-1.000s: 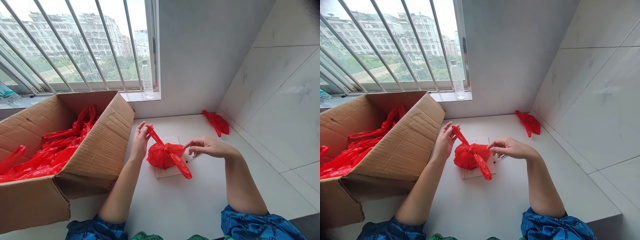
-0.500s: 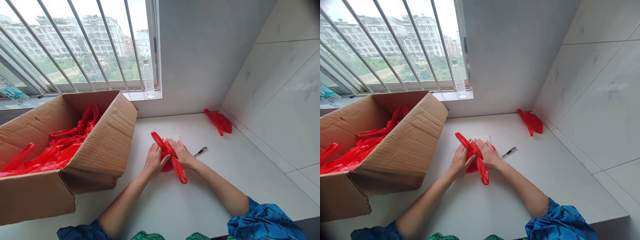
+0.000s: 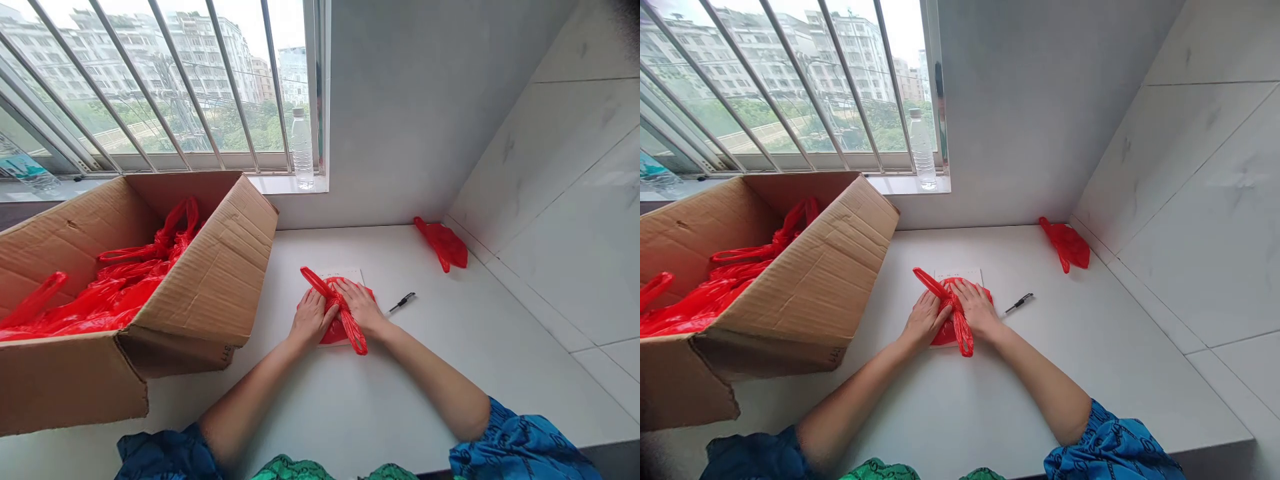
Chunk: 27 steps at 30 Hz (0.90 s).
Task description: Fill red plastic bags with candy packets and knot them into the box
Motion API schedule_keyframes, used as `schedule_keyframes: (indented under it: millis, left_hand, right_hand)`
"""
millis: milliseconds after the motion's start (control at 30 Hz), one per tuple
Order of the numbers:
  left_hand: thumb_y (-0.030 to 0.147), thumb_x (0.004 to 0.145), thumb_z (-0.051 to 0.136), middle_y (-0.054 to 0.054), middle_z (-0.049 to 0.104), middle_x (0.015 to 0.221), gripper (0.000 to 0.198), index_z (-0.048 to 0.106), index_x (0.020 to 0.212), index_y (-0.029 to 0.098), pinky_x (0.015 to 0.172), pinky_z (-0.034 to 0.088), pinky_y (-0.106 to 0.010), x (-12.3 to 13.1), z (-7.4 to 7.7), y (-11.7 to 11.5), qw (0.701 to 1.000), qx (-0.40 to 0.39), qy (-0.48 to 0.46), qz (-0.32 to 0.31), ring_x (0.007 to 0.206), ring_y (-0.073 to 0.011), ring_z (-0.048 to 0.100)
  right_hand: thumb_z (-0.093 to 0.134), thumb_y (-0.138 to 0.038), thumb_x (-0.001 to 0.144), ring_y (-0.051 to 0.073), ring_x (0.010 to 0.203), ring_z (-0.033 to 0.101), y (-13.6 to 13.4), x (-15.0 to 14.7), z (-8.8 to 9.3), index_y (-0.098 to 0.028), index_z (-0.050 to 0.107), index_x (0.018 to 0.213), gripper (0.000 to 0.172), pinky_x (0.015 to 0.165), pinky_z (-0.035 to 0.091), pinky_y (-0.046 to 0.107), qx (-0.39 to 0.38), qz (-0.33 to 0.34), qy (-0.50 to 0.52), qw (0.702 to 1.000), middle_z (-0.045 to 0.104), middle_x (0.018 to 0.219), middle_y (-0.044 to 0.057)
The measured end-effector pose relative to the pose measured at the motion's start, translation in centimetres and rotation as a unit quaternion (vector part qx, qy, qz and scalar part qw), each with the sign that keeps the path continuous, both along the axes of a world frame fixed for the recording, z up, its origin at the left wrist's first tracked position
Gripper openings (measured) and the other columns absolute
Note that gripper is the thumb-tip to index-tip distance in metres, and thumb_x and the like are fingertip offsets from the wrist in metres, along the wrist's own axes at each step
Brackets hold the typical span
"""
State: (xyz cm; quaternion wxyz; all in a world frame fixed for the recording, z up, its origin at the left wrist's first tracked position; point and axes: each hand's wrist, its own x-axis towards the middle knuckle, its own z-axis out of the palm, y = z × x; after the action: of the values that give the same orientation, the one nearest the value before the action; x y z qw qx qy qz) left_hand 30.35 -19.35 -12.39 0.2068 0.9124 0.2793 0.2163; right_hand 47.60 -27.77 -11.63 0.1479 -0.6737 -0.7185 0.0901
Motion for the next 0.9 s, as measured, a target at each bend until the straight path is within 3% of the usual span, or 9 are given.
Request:
schedule_keyframes:
  millis: [333, 433, 500, 567, 633, 700, 800, 900]
  left_hand:
    - [0.048, 0.103, 0.033, -0.011, 0.053, 0.145, 0.048, 0.047, 0.141, 0.022, 0.122, 0.021, -0.049, -0.1, -0.3, 0.1, 1.0, -0.001, -0.001, -0.006, 0.139, -0.0253, 0.043]
    - [0.047, 0.102, 0.036, -0.011, 0.057, 0.138, 0.043, 0.055, 0.131, 0.021, 0.119, 0.026, -0.049, -0.7, 0.5, -0.4, 0.999, -0.013, -0.033, -0.016, 0.133, -0.0266, 0.047]
    - [0.046, 0.101, 0.041, -0.012, 0.059, 0.133, 0.04, 0.059, 0.125, 0.021, 0.115, 0.032, -0.048, -1.2, 1.7, -1.2, 0.997, -0.026, -0.073, -0.024, 0.128, -0.0277, 0.051]
    - [0.049, 0.097, 0.048, -0.013, 0.061, 0.128, 0.041, 0.06, 0.123, 0.02, 0.109, 0.038, -0.046, -1.6, 3.4, -2.4, 0.992, -0.043, -0.112, -0.034, 0.122, -0.0285, 0.054]
    - [0.055, 0.091, 0.057, -0.012, 0.065, 0.117, 0.046, 0.06, 0.12, 0.02, 0.099, 0.044, -0.042, -1.9, 5.3, -3.8, 0.988, -0.075, -0.13, -0.041, 0.109, -0.0273, 0.059]
    - [0.061, 0.084, 0.064, -0.007, 0.067, 0.097, 0.05, 0.063, 0.11, 0.019, 0.08, 0.048, -0.034, -2.3, 7.4, -5.2, 0.984, -0.124, -0.124, -0.035, 0.087, -0.0222, 0.06]
    - [0.063, 0.079, 0.069, 0.002, 0.054, 0.068, 0.045, 0.063, 0.084, 0.018, 0.057, 0.037, -0.024, -3.4, 10.8, -6.9, 0.976, -0.194, -0.092, -0.037, 0.062, -0.0126, 0.046]
    - [0.053, 0.087, 0.064, 0.005, 0.038, 0.058, 0.041, 0.058, 0.07, 0.016, 0.051, 0.027, -0.022, -5.7, 14.4, -8.1, 0.967, -0.235, -0.066, -0.076, 0.055, -0.0084, 0.035]
  right_hand:
    - [0.038, -0.037, 0.099, 0.027, 0.153, 0.017, -0.2, 0.0, -0.1, -0.017, 0.03, 0.157, 0.061, 0.125, 0.012, 0.052, 0.011, 0.008, 0.022, 1.0, 0.026, 0.164, 0.009]
    - [0.049, -0.038, 0.096, 0.027, 0.146, 0.034, -0.7, 0.2, 0.7, -0.02, 0.036, 0.153, 0.061, 0.122, 0.022, 0.052, 0.065, 0.023, 0.125, 0.99, 0.041, 0.156, 0.012]
    - [0.059, -0.042, 0.091, 0.028, 0.128, 0.055, -1.3, 0.4, 1.7, -0.022, 0.051, 0.139, 0.053, 0.111, 0.039, 0.048, 0.1, 0.009, 0.224, 0.969, 0.059, 0.14, 0.012]
    - [0.066, -0.045, 0.085, 0.026, 0.099, 0.066, -1.9, 0.5, 3.0, -0.023, 0.064, 0.11, 0.034, 0.089, 0.052, 0.041, 0.091, -0.011, 0.312, 0.946, 0.071, 0.11, 0.007]
    - [0.072, -0.045, 0.081, 0.021, 0.076, 0.063, -2.8, 0.4, 4.5, -0.022, 0.063, 0.088, 0.026, 0.069, 0.051, 0.033, 0.05, -0.001, 0.383, 0.922, 0.069, 0.086, 0.002]
    - [0.074, -0.045, 0.08, 0.017, 0.065, 0.056, -3.9, 0.0, 6.0, -0.022, 0.059, 0.08, 0.027, 0.06, 0.044, 0.029, 0.002, 0.027, 0.448, 0.893, 0.063, 0.074, -0.001]
    - [0.075, -0.048, 0.08, 0.014, 0.059, 0.048, -5.8, -0.8, 7.7, -0.022, 0.059, 0.075, 0.031, 0.055, 0.037, 0.028, -0.075, 0.047, 0.522, 0.848, 0.057, 0.069, -0.001]
    - [0.074, -0.058, 0.077, 0.017, 0.06, 0.049, -7.2, -1.1, 8.2, -0.022, 0.061, 0.073, 0.039, 0.056, 0.038, 0.03, -0.111, 0.066, 0.593, 0.794, 0.057, 0.068, 0.001]
